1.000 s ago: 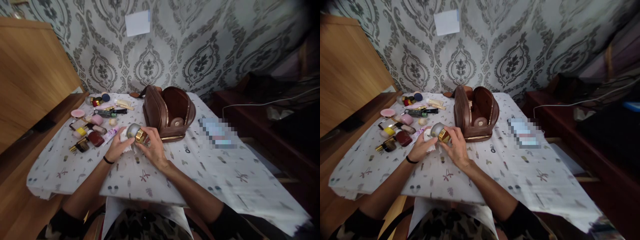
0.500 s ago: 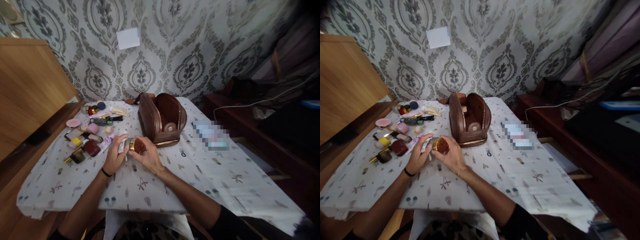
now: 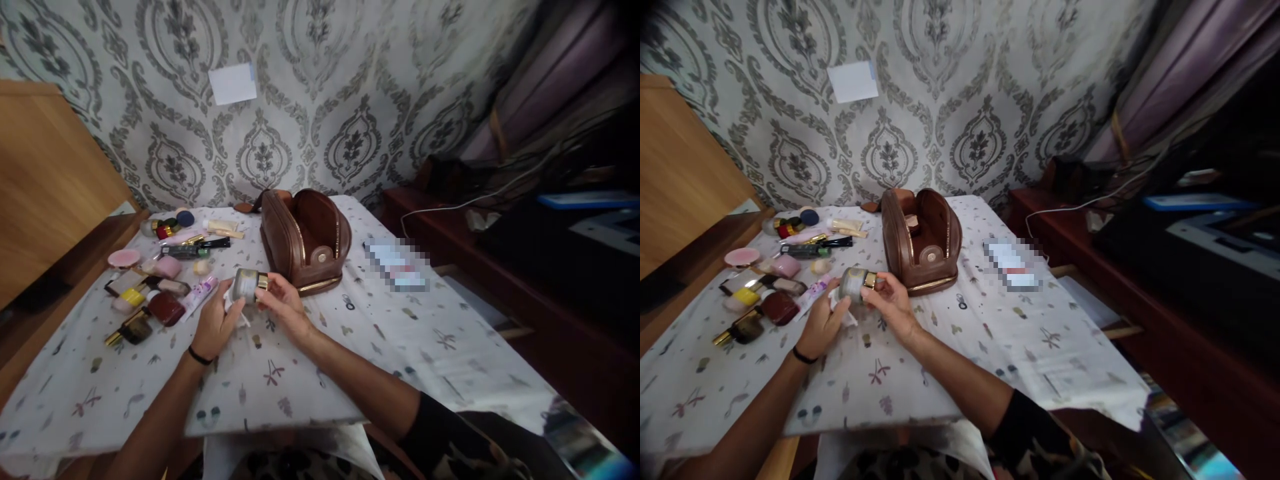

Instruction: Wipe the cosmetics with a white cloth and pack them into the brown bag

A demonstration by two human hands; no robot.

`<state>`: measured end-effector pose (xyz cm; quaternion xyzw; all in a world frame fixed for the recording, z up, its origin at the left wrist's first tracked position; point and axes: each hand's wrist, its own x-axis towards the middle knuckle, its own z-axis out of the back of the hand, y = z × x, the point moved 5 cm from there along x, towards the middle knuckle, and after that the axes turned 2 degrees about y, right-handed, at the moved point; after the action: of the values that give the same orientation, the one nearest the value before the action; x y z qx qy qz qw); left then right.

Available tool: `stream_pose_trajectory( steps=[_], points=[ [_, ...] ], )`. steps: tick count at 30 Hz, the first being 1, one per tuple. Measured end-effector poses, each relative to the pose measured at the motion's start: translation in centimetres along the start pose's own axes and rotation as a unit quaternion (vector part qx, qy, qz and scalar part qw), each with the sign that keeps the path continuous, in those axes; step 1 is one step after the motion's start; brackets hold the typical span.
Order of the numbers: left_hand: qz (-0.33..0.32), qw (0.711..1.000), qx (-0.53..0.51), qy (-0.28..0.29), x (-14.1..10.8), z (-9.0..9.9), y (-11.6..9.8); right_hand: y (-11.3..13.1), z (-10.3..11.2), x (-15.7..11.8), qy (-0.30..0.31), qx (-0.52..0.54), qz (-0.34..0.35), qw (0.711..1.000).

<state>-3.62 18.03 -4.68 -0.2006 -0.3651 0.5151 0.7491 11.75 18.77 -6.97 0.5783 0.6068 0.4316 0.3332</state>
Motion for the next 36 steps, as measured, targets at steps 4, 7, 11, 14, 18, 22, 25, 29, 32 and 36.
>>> stream_pose_trajectory(
  steps=[4,7,11,14,18,22,25,29,32,36],
  points=[
    [-0.004,0.998,0.060,-0.018,0.0,0.7,-0.5,0.3,0.3,0.1,-0.008,-0.087,0.052,0.995],
    [-0.007,0.996,0.069,-0.057,0.1,1.5,-0.4,0.6,0.2,-0.3,-0.018,-0.193,0.088,0.977],
    [0.015,0.992,0.068,-0.107,0.3,2.6,0.2,1.1,-0.6,-1.1,0.002,-0.314,0.138,0.939],
    [0.046,0.991,0.091,-0.092,0.7,2.9,1.0,1.4,-1.1,-1.4,0.023,-0.349,0.146,0.925],
    [0.048,0.982,0.166,-0.073,1.2,3.2,1.9,1.7,-1.0,-1.5,0.018,-0.364,0.122,0.923],
    [0.028,0.974,0.216,-0.061,1.2,3.3,2.8,2.3,-0.9,-1.6,0.006,-0.373,0.126,0.919],
    [0.003,0.977,0.213,-0.029,1.3,3.0,3.4,2.5,-0.8,-1.5,-0.002,-0.380,0.136,0.915],
    [-0.025,0.988,0.150,-0.030,1.4,3.1,2.8,2.7,-0.7,-1.4,-0.003,-0.375,0.143,0.916],
    [-0.010,0.992,0.099,-0.080,1.2,4.2,1.4,2.7,-0.5,-1.3,-0.006,-0.366,0.143,0.920],
    [-0.054,0.994,0.079,-0.043,1.0,5.0,-1.7,2.6,-0.4,-1.1,-0.010,-0.359,0.140,0.923]
  ],
)
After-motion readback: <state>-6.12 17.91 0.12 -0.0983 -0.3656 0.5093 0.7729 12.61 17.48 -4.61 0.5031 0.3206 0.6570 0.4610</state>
